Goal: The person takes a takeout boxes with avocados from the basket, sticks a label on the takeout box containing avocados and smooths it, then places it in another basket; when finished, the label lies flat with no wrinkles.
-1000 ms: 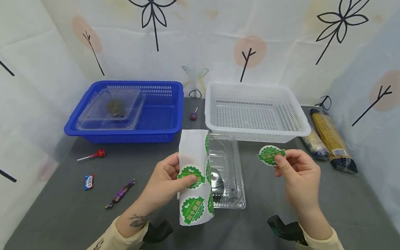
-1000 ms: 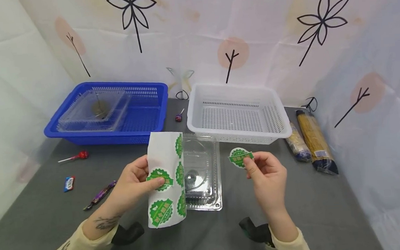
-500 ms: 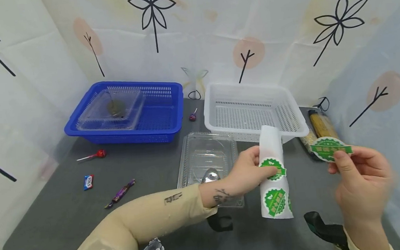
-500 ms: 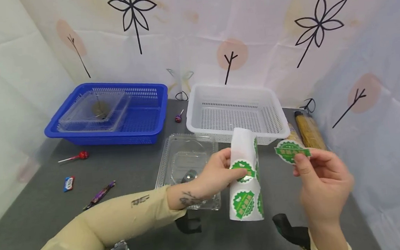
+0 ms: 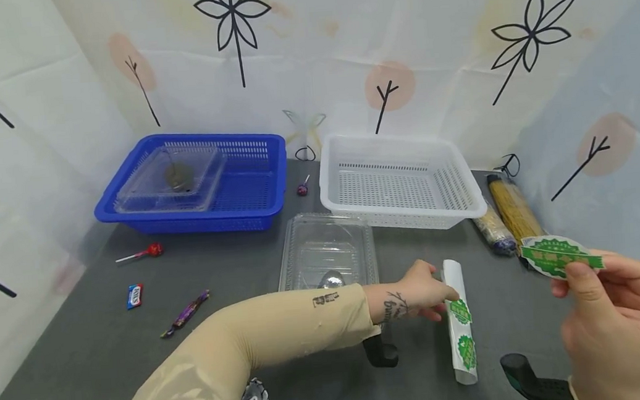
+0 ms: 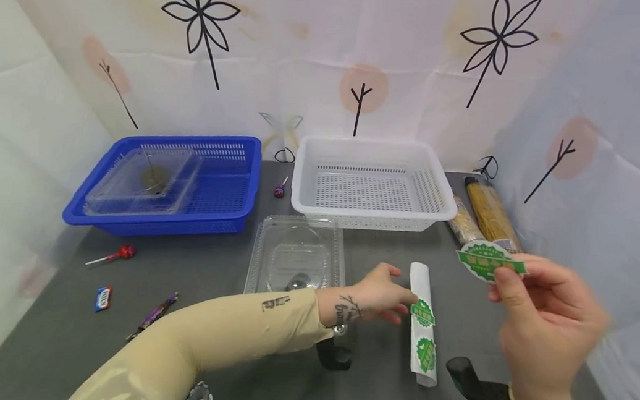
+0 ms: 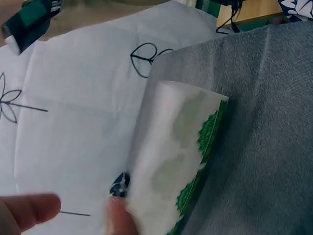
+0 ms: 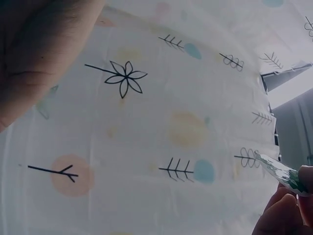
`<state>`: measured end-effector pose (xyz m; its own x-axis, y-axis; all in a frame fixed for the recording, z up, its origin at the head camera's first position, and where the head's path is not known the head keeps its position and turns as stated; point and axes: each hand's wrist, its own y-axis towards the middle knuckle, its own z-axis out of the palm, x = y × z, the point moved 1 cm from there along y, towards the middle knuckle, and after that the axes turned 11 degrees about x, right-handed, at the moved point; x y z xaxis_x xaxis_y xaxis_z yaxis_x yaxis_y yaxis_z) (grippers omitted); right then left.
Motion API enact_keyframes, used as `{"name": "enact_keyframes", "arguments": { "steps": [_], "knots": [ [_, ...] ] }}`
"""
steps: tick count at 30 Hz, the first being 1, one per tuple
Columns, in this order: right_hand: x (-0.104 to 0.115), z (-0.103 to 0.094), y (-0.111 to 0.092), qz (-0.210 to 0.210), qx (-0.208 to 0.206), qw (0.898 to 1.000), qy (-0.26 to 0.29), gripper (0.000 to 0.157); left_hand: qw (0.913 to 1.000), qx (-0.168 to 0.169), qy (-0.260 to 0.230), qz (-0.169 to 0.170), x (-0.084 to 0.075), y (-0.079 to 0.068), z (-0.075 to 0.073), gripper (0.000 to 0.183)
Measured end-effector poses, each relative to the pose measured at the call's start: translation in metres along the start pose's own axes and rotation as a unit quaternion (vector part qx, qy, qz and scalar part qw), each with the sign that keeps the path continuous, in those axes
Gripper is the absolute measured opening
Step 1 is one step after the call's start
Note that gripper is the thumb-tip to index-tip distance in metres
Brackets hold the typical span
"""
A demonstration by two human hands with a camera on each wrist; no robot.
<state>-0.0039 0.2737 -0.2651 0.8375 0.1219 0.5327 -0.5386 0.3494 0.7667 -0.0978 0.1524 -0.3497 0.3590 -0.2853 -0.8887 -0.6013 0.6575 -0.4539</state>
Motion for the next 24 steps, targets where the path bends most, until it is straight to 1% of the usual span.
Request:
{"name": "enact_keyframes", "arguments": {
  "steps": [2, 4, 5, 7, 9, 11, 13, 15, 17, 19, 20, 21, 22, 24],
  "knots": [
    [-0.002, 0.006, 0.001, 0.003, 0.011, 1.0, 0.005, 0.014, 0.9998, 0.01, 0.008, -0.014, 0.0, -0.006, -0.006, 0.058],
    [-0.006, 0.012, 0.002, 0.008, 0.024, 0.999, 0.022, 0.013, 0.9993, 0.017, 0.032, -0.004, -0.001, -0.014, -0.011, 0.061],
    [-0.008, 0.015, 0.002, 0.013, 0.032, 0.999, 0.03, 0.013, 0.9987, 0.02, 0.046, 0.01, -0.002, -0.018, -0.014, 0.059],
    [-0.015, 0.022, 0.002, 0.027, 0.054, 0.997, 0.052, 0.014, 0.9967, 0.017, 0.063, 0.048, -0.006, -0.029, -0.021, 0.054],
    [-0.023, 0.029, 0.002, 0.048, 0.078, 0.994, 0.06, 0.015, 0.9917, 0.014, 0.077, 0.102, -0.01, -0.04, -0.031, 0.048],
    [-0.034, 0.037, 0.002, 0.075, 0.108, 0.99, 0.048, 0.016, 0.9845, 0.01, 0.072, 0.16, -0.013, -0.051, -0.043, 0.041],
    [-0.045, 0.046, 0.0, 0.105, 0.143, 0.984, 0.021, 0.015, 0.975, 0.012, 0.051, 0.216, -0.016, -0.063, -0.057, 0.036],
    [-0.055, 0.056, -0.002, 0.136, 0.175, 0.975, -0.01, 0.014, 0.9618, 0.018, 0.021, 0.272, -0.017, -0.075, -0.07, 0.03],
    [-0.065, 0.064, -0.006, 0.173, 0.2, 0.964, -0.035, 0.013, 0.9457, 0.016, 0.001, 0.325, -0.015, -0.085, -0.082, 0.027],
    [-0.075, 0.072, -0.011, 0.211, 0.224, 0.95, -0.052, 0.012, 0.9309, 0.009, -0.014, 0.365, -0.012, -0.094, -0.093, 0.026],
    [-0.08, 0.075, -0.014, 0.231, 0.233, 0.943, -0.057, 0.012, 0.9261, 0.004, -0.016, 0.377, -0.009, -0.097, -0.097, 0.026],
    [-0.085, 0.078, -0.017, 0.25, 0.243, 0.935, -0.059, 0.012, 0.9233, -0.003, -0.015, 0.384, -0.006, -0.099, -0.101, 0.026],
    [-0.091, 0.08, -0.02, 0.266, 0.255, 0.928, -0.054, 0.011, 0.9232, -0.013, -0.014, 0.384, -0.003, -0.101, -0.104, 0.025],
    [-0.1, 0.084, -0.026, 0.298, 0.279, 0.912, -0.05, 0.009, 0.9286, -0.037, -0.013, 0.369, 0.005, -0.102, -0.111, 0.022]
  ]
}}
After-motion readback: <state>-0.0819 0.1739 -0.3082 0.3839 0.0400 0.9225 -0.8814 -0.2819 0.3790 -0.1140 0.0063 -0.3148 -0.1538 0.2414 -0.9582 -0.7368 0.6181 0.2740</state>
